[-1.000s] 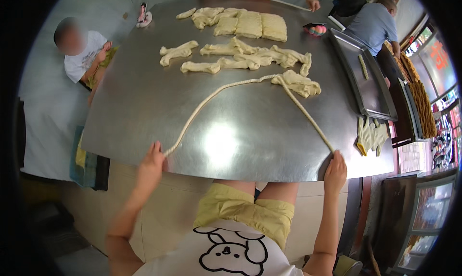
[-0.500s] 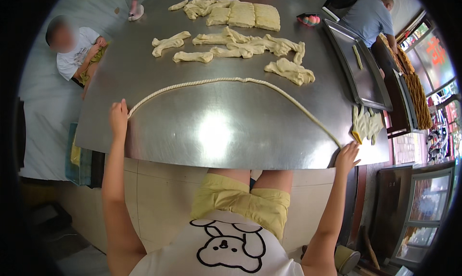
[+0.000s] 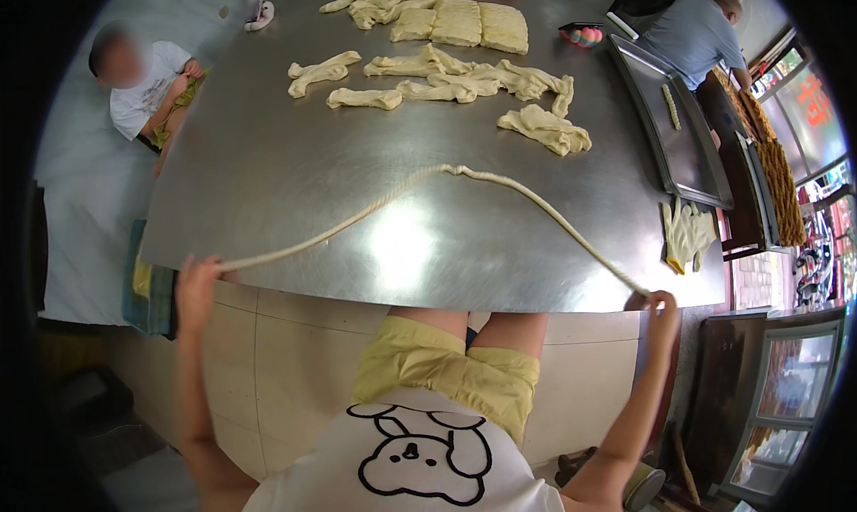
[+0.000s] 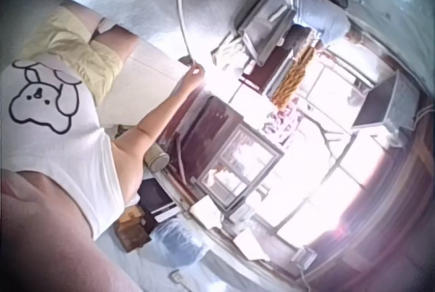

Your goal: The person packs pre-fried twisted dough snacks into a plastic bag and hands it to a customer. Later, the person rolls and twists raw dough strips on a metal table to form long braided snacks.

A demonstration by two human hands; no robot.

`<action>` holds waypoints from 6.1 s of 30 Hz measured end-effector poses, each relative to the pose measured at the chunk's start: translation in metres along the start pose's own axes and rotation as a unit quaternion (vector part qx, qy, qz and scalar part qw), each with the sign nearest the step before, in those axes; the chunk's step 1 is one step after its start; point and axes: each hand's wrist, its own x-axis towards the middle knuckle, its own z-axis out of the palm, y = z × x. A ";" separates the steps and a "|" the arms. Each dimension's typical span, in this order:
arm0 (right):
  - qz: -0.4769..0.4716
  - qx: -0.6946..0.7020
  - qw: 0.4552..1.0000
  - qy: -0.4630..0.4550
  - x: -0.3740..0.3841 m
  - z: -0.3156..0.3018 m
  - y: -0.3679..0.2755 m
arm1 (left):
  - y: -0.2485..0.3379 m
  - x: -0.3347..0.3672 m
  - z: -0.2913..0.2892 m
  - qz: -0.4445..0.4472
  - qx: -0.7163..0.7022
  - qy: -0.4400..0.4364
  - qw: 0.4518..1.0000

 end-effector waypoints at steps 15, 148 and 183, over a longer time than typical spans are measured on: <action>0.257 0.400 0.879 -0.042 0.072 -0.036 0.067 | -0.437 -0.007 -0.113 -0.278 -0.442 0.220 0.824; -0.230 0.134 0.964 0.004 0.038 0.031 -0.269 | 0.375 0.163 0.100 0.552 -0.112 -0.142 0.814; 0.005 0.042 0.994 0.104 0.098 0.052 -0.231 | 0.117 0.487 0.176 -0.113 -0.007 0.101 0.988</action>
